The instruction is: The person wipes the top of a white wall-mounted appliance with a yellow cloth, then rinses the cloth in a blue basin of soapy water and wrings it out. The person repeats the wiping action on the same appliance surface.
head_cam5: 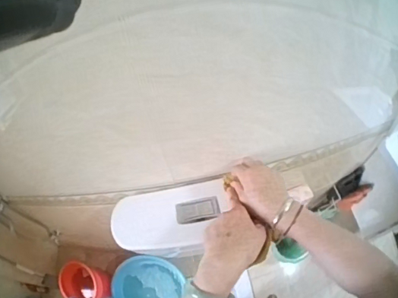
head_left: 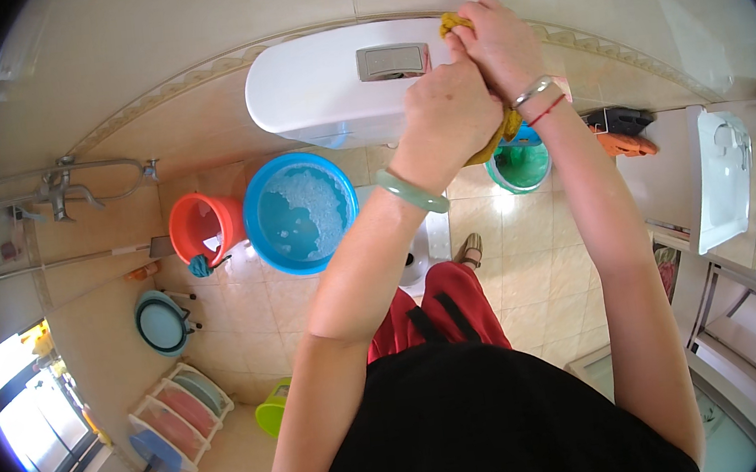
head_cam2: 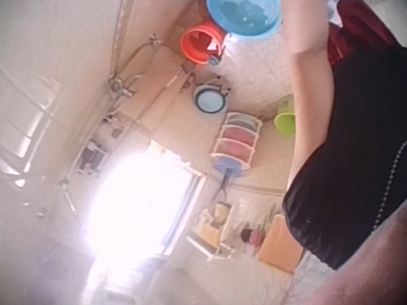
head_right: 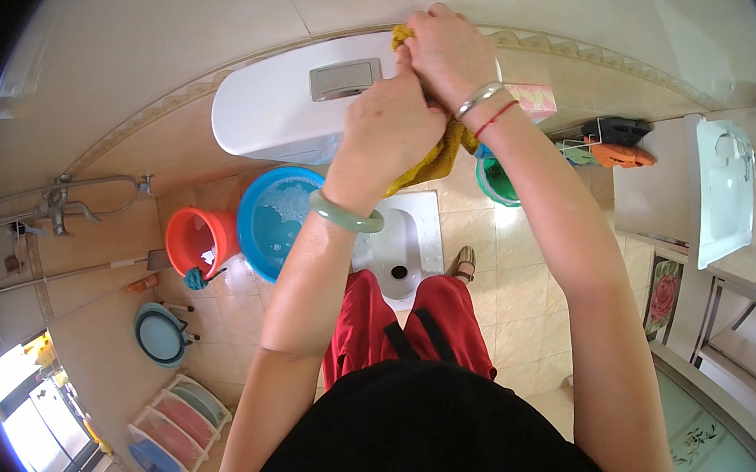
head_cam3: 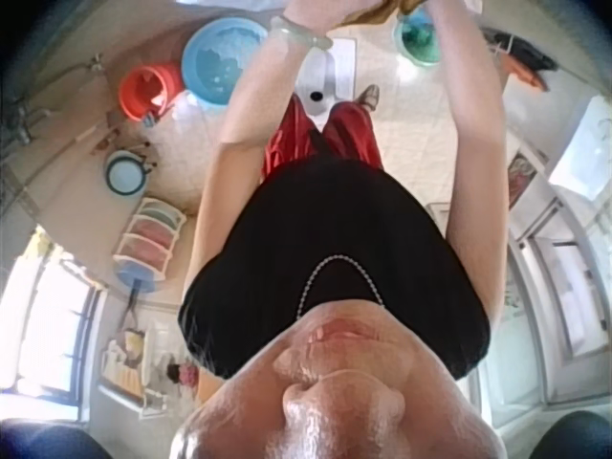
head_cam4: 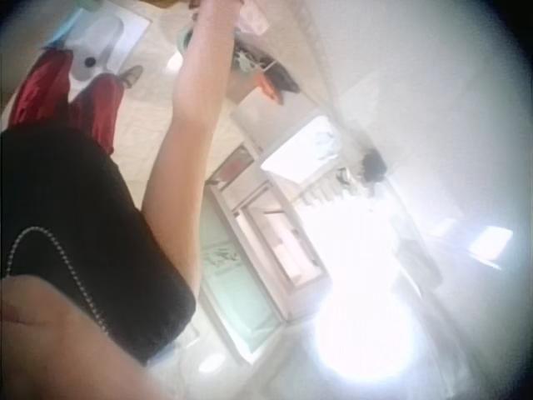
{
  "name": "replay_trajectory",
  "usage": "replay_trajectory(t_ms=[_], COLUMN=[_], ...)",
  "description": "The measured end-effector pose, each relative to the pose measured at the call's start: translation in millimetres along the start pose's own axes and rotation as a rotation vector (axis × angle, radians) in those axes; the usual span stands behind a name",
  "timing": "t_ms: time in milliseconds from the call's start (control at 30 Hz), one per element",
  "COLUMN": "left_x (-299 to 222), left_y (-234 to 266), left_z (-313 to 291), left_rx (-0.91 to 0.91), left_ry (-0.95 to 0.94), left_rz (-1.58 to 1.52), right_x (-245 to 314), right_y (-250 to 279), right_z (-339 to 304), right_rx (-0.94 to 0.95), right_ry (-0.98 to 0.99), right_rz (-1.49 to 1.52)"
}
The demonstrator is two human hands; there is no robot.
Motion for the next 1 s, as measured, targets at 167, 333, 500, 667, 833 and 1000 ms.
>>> replay_trajectory(t_ms=[167, 333, 500, 667, 833, 1000], left_x=[-28.6, -43.4, -48.6, -29.1, -2.1, 33.8], left_y=[-17.0, -40.6, -47.1, -43.5, -29.1, -4.1], left_z=[10.5, 12.7, -2.6, -21.0, -53.0, -82.0], left_rx=[0.124, 0.172, 0.24, 0.163, 0.079, 0.051], left_ry=[-0.057, -0.128, -0.165, -0.199, -0.195, -0.131], left_rz=[-0.001, 0.086, 0.095, 0.049, 0.067, 0.12], right_x=[-44.7, -68.4, -69.2, -43.5, -3.0, 47.3], right_y=[12.9, 20.7, 16.9, 13.6, 4.3, -8.9], right_z=[-14.1, -35.4, -65.0, -80.7, -93.7, -101.9], right_rx=[-0.074, -0.184, -0.333, -0.393, -0.345, -0.321], right_ry=[-0.076, -0.131, -0.199, -0.186, -0.121, -0.095], right_rz=[0.067, 0.083, 0.131, 0.141, 0.092, 0.112])
Point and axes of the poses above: each hand's wrist, its own z-axis towards the middle knuckle, its own y-axis out of the back of the hand, x = y × z, the point moved 2 cm from there along z, towards the middle knuckle, and after that the axes turned 8 degrees about -y, right-handed, at the moved point
